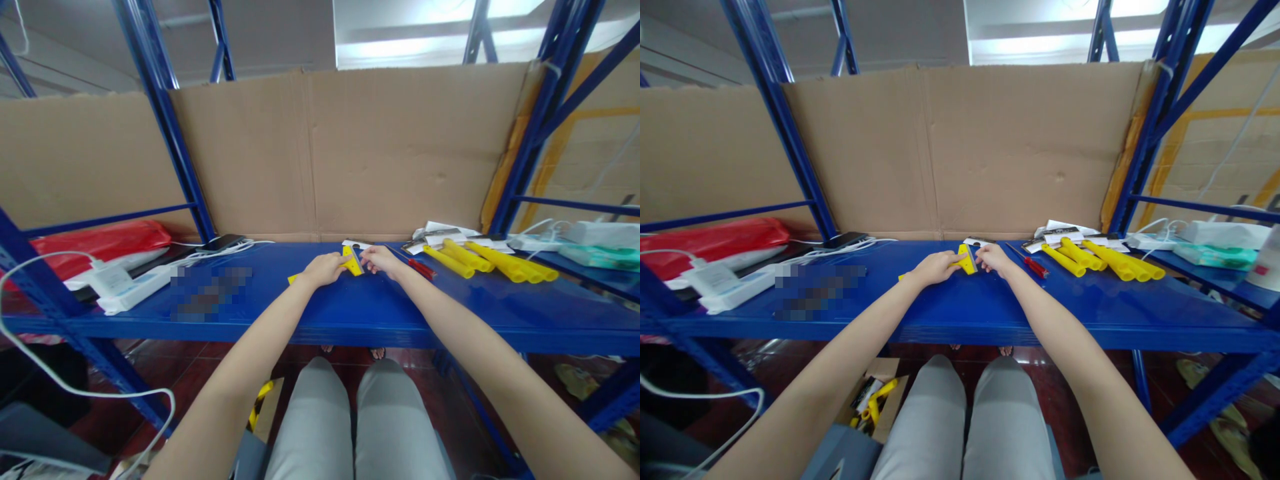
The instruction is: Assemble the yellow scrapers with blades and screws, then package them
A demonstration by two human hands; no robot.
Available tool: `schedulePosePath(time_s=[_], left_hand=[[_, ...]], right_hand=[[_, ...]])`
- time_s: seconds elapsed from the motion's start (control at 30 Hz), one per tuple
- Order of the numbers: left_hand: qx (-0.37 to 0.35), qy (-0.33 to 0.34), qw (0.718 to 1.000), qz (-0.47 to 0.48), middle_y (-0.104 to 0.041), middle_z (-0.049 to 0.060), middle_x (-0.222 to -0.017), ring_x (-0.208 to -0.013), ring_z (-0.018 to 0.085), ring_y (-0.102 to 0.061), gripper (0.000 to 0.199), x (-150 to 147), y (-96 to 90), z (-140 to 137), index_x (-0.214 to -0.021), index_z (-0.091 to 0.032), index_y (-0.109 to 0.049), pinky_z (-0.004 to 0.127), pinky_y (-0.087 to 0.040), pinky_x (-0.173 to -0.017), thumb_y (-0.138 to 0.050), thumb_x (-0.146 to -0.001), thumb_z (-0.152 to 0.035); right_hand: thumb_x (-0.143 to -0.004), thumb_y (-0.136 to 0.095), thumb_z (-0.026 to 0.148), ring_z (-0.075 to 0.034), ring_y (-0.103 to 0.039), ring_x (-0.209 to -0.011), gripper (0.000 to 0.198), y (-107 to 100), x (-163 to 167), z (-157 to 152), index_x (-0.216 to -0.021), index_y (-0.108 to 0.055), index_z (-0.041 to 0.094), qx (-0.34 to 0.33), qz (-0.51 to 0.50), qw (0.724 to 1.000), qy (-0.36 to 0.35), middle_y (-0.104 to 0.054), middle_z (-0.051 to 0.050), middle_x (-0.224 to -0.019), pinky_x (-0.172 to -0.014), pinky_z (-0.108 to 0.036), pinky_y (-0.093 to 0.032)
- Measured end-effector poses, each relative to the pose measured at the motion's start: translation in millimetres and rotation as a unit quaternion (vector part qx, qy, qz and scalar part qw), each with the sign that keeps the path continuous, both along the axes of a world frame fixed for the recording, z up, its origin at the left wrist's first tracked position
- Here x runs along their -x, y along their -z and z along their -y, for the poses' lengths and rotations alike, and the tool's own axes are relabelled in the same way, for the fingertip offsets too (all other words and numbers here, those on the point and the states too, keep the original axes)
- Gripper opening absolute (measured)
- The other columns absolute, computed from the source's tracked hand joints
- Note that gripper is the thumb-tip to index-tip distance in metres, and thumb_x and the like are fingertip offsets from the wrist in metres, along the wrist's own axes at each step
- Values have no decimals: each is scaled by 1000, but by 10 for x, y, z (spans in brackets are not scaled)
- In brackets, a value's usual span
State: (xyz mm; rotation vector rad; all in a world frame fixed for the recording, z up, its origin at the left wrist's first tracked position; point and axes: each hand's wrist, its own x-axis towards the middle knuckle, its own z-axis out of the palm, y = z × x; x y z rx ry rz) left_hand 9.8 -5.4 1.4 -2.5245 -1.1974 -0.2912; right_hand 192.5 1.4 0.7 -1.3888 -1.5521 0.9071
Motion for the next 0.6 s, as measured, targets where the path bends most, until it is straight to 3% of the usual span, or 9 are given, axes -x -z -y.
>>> schedulePosePath(time_s=[0.07,0.13,0.23,0.4,0.6], left_hand=[[3,-3,1000,4,-66,10,-111,-100,22,-63,38,8,-7,-2,-126,-20,-58,30,-48,-87,-44,-92,-27],[4,-6,1000,10,-66,11,-111,-101,22,-63,38,20,-9,-12,-127,-20,-58,31,-48,-87,-44,-92,-27],[1,-13,1000,16,-67,10,-113,-102,23,-62,38,52,-4,-42,-126,-21,-58,31,-48,-87,-46,-91,-28],[9,-44,999,13,-67,9,-113,-103,22,-63,36,118,-1,-91,-122,-21,-61,29,-48,-86,-45,-90,-26],[29,-47,998,25,-66,10,-117,-108,23,-61,38,126,-2,-82,-124,-20,-60,31,-47,-91,-46,-89,-26]], right_hand=[[-85,-49,11,-10,-57,-55,13,22,-56,-71,-82,-62,14,-41,91,994,42,-69,-6,-74,-52,-21,-45],[-83,-48,7,-16,-65,-77,18,46,-117,-141,-88,-65,13,-93,203,971,81,-71,-11,-90,-70,-24,-49],[-83,-47,7,-22,-62,-105,29,81,-180,-214,-103,-67,15,-132,330,930,98,-69,-14,-111,-90,-29,-45],[-84,-46,12,-28,-53,-121,41,103,-147,-262,-123,-59,18,-86,442,891,61,-59,-15,-130,-96,-39,-44],[-82,-44,8,-29,-50,-123,49,25,-154,-373,-130,-53,13,-61,500,863,45,-54,-18,-134,-98,-41,-42]])
